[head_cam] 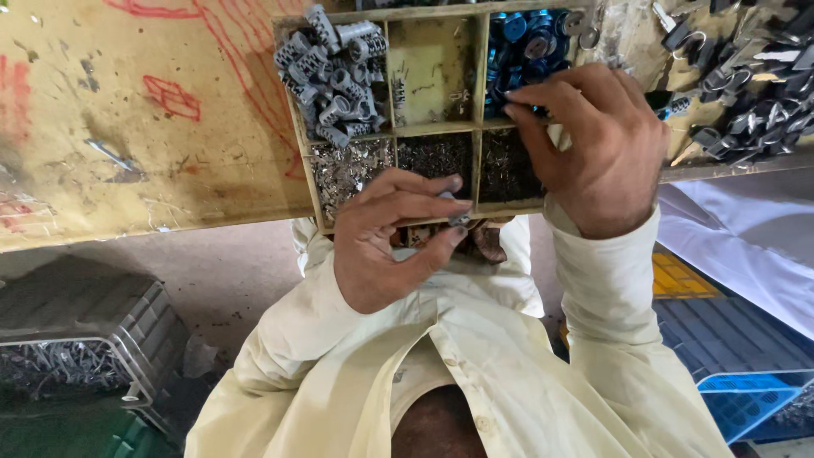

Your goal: The person assembles keychains by hand at a workbench. They pick up a key, attach a small metal ring, and then add a blue plastic cap, repeating this process for multiple units.

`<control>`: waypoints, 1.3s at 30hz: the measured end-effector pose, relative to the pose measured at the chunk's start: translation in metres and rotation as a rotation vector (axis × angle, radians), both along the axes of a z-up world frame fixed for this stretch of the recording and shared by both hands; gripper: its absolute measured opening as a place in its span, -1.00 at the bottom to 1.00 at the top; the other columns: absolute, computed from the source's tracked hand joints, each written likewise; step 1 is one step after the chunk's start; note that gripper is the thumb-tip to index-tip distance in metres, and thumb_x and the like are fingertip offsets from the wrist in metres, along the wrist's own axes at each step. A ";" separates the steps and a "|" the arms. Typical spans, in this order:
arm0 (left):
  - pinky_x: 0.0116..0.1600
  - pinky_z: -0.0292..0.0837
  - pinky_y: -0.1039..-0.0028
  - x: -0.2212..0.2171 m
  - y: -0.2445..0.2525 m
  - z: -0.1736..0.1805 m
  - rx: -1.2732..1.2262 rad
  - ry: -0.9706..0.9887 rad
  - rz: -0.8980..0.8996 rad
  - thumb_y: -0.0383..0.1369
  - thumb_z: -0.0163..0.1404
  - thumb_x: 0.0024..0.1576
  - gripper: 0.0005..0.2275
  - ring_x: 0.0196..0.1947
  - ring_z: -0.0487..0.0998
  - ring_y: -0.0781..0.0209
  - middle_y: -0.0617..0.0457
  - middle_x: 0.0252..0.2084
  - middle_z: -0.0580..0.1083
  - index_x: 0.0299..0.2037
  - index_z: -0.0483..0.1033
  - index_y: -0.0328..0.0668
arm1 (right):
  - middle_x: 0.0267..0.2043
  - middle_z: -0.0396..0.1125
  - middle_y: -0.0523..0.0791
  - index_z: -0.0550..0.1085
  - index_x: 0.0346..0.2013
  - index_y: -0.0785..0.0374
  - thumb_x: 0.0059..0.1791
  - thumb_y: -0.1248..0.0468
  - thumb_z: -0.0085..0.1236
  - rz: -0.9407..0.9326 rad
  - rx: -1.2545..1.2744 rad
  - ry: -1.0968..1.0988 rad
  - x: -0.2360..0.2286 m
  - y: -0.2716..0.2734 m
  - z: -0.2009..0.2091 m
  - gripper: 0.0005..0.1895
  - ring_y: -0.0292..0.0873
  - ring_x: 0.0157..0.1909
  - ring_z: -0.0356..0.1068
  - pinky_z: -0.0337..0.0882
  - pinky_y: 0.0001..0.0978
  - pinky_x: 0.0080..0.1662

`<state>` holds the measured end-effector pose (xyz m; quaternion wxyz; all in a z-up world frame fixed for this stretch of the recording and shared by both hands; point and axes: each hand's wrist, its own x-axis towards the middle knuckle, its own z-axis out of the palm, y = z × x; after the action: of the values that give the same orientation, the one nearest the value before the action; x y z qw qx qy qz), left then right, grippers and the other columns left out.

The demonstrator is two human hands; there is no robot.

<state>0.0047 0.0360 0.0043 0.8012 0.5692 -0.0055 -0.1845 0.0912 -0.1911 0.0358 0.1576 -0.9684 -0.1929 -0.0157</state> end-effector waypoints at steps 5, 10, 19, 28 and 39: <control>0.31 0.54 0.38 0.011 -0.006 0.003 -0.199 0.265 -0.125 -0.60 0.10 0.26 -0.65 0.12 0.58 0.18 -0.05 0.10 0.42 0.25 0.43 -0.40 | -0.13 0.48 -0.10 0.53 -0.13 0.32 0.00 0.50 0.29 -0.298 0.798 0.545 -0.038 -0.009 -0.002 -0.82 -0.29 -0.17 0.48 0.47 -0.47 -0.13; 0.29 0.58 0.32 0.016 -0.006 -0.006 -0.507 0.434 -0.228 -0.55 0.06 0.34 -0.75 0.12 0.61 0.14 -0.11 0.11 0.51 0.21 0.44 -0.40 | -0.09 0.46 -0.06 0.51 -0.05 0.39 0.03 0.54 0.30 -0.492 1.207 0.626 -0.098 -0.008 -0.020 -0.78 -0.29 -0.08 0.49 0.49 -0.52 0.02; 0.21 0.58 0.44 0.016 -0.002 0.006 -0.004 0.119 -0.153 -0.54 0.09 0.24 -0.78 0.06 0.59 0.23 -0.04 0.10 0.44 0.08 0.53 -0.36 | -0.02 0.48 -0.09 0.50 -0.08 0.23 -0.04 0.51 0.40 -0.164 0.826 0.457 -0.076 -0.006 -0.014 -0.69 -0.24 -0.08 0.50 0.51 -0.52 -0.09; 0.12 0.61 0.46 0.026 0.003 0.022 0.510 -0.185 -0.148 -0.51 0.23 0.07 -0.70 -0.02 0.66 0.15 -0.02 0.02 0.54 0.03 0.61 -0.17 | -0.33 0.47 -0.11 0.59 -0.24 0.25 -0.10 0.41 0.49 -0.228 0.660 0.446 -0.064 -0.006 0.002 -0.79 -0.37 -0.42 0.39 0.33 -0.52 -0.36; -0.33 0.47 0.54 0.014 0.016 0.033 0.363 -0.371 -0.384 -0.36 0.43 -0.01 -0.66 -0.42 0.56 0.37 0.17 -0.31 0.50 -0.02 0.66 -0.04 | -0.27 0.41 -0.17 0.46 -0.24 0.27 -0.03 0.38 0.35 0.046 1.193 1.519 -0.077 -0.033 -0.029 -0.81 -0.35 -0.31 0.41 0.40 -0.50 -0.28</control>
<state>0.0187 0.0515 0.0376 0.6225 0.7152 -0.2259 -0.2233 0.0145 -0.2240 0.0065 0.7067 -0.4767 -0.0184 0.5225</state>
